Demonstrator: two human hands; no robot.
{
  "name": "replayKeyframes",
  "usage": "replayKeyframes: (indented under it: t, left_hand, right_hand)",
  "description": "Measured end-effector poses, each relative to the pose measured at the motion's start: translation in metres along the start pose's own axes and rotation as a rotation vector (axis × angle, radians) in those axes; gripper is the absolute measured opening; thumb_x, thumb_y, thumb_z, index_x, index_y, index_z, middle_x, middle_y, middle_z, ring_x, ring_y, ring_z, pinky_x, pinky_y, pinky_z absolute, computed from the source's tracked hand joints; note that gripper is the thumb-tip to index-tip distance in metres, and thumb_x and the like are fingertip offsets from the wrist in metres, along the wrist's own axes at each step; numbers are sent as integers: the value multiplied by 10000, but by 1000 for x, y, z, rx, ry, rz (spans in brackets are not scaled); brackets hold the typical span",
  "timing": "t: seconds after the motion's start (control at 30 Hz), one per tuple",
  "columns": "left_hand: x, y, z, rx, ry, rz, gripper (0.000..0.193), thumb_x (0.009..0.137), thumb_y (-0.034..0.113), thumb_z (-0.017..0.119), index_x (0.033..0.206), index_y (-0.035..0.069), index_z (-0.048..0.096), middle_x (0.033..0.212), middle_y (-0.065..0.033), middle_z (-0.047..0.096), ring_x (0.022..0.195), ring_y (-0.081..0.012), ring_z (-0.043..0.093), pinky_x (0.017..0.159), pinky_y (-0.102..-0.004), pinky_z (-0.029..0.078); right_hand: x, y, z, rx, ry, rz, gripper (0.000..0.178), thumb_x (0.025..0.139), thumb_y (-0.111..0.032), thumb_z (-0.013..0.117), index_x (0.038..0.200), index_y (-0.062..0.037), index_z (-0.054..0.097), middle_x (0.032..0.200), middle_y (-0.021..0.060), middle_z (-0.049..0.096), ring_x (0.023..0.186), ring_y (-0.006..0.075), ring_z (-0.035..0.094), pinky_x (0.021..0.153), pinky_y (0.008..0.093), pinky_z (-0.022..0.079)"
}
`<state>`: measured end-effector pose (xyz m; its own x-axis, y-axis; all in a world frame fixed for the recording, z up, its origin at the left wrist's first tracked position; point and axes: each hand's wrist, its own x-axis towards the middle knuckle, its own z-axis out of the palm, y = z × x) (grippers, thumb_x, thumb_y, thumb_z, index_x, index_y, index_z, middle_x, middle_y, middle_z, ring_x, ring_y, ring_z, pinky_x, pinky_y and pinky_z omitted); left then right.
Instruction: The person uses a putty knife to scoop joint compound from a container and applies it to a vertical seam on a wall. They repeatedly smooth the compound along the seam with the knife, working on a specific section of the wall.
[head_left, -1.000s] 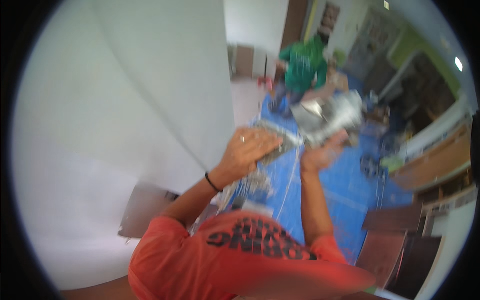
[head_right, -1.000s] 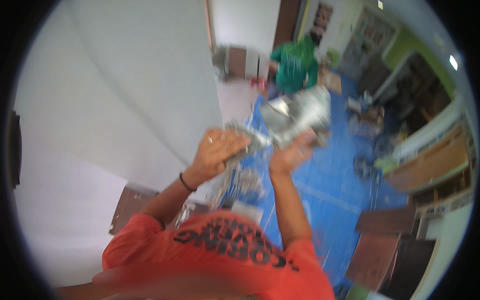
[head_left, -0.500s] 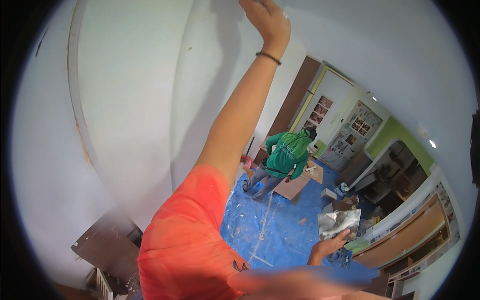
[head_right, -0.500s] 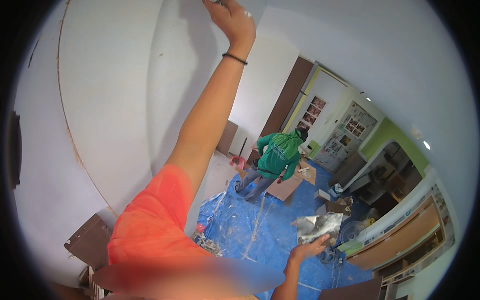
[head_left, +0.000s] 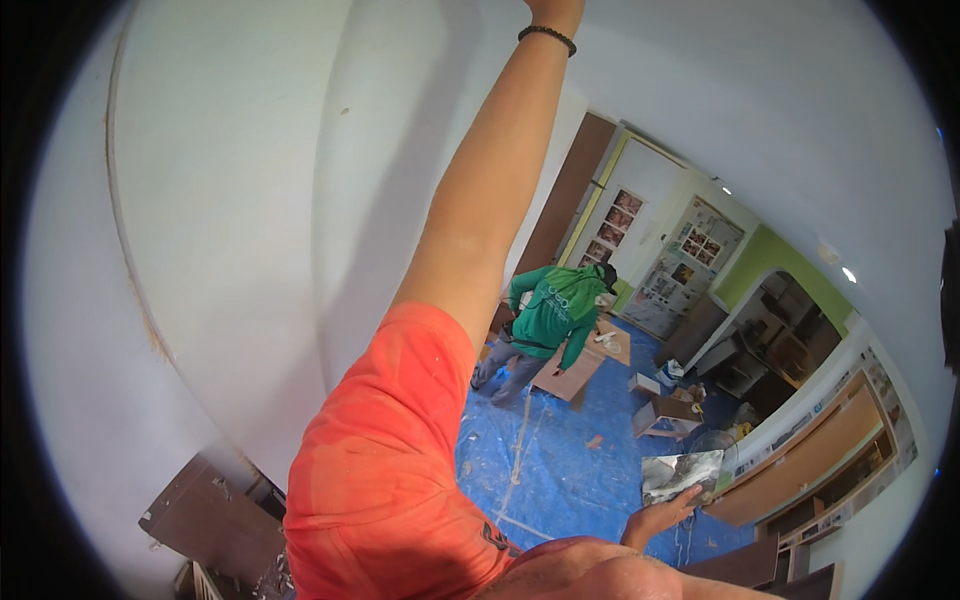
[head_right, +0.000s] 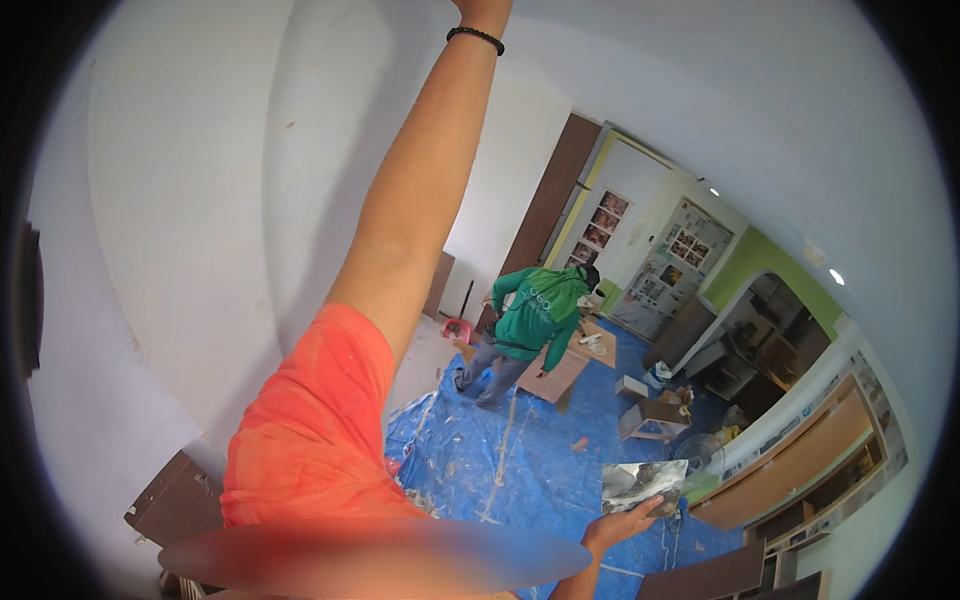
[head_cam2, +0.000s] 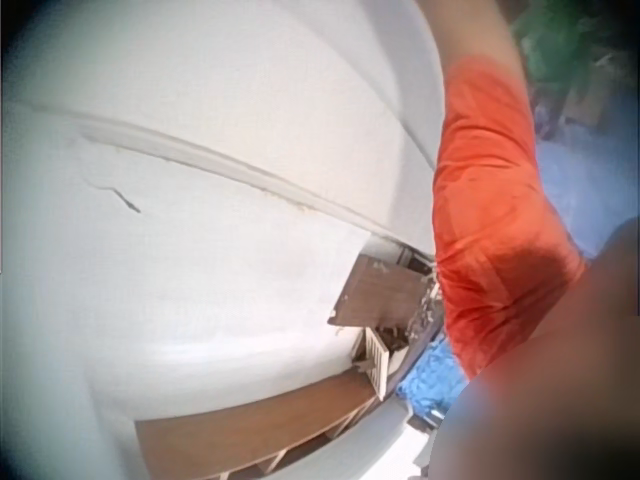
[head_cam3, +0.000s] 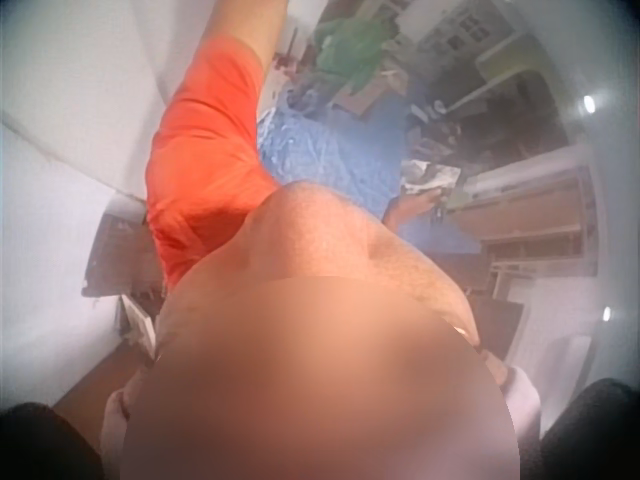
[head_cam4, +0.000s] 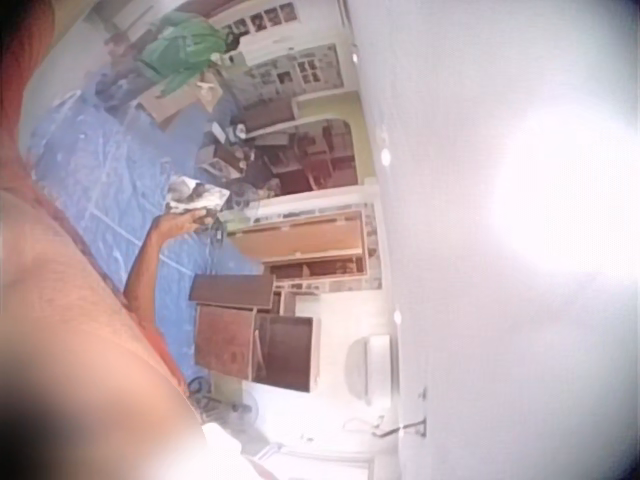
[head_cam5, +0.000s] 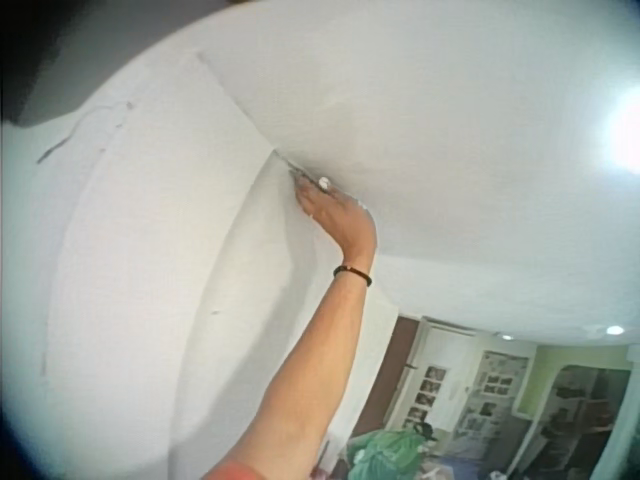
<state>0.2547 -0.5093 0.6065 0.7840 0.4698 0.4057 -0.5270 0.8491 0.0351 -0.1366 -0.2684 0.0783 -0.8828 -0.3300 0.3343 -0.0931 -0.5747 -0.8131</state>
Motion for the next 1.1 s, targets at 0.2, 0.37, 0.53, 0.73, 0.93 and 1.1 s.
replayKeyframes:
  t: [0.2, 0.37, 0.53, 0.73, 0.93, 1.1]
  left_hand:
    - [-14, -5, 25, 64, -29, 19, 599, 1059, 110, 426, 1542, -147, 183, 1601, -333, 232, 1477, -442, 252, 1224, -512, 215]
    - [-74, 55, 20, -95, -209, 189, 702, 1001, 53, 496, 1571, -117, 122, 1616, -332, 184, 1490, -438, 230, 1224, -508, 216]
    - [-69, 34, -20, -186, -253, 151, 563, 1122, 246, 311, 1552, -108, 227, 1587, -303, 300, 1467, -435, 299, 1212, -514, 249]
    - [24, 11, -9, 22, -21, 159, 528, 1108, 165, 318, 1526, -144, 230, 1541, -330, 320, 1435, -452, 301, 1197, -526, 247]
    - [43, 15, 1, 26, 3, 127, 536, 1102, 153, 330, 1527, -152, 215, 1545, -347, 292, 1433, -477, 278, 1195, -536, 234]
    - [45, 15, 8, 35, 4, 136, 560, 1106, 175, 326, 1538, -150, 180, 1557, -358, 252, 1428, -490, 269, 1195, -545, 228]
  right_hand:
    - [-6, -1, 12, -25, 58, 44, 748, 1063, -492, 486, 1529, 67, 313, 1547, 241, 375, 1385, 344, 460, 1116, 450, 430]
    - [-13, -5, 20, -23, 80, 63, 757, 1061, -502, 483, 1531, 65, 310, 1543, 246, 378, 1384, 349, 462, 1112, 458, 436]
    - [-21, -24, 26, -48, 86, 75, 766, 1057, -511, 484, 1528, 68, 309, 1534, 246, 386, 1379, 348, 467, 1113, 453, 437]
    - [-13, -12, 20, -1, 18, 89, 810, 1040, -532, 511, 1536, 71, 293, 1540, 249, 377, 1377, 346, 468, 1110, 453, 434]
    - [-19, -24, 26, -26, 47, 88, 830, 1031, -537, 526, 1526, 88, 295, 1539, 258, 375, 1386, 350, 458, 1108, 460, 427]
    - [-19, -23, 23, -24, 53, 88, 812, 1039, -524, 515, 1526, 87, 297, 1549, 260, 364, 1398, 355, 445, 1109, 464, 423]
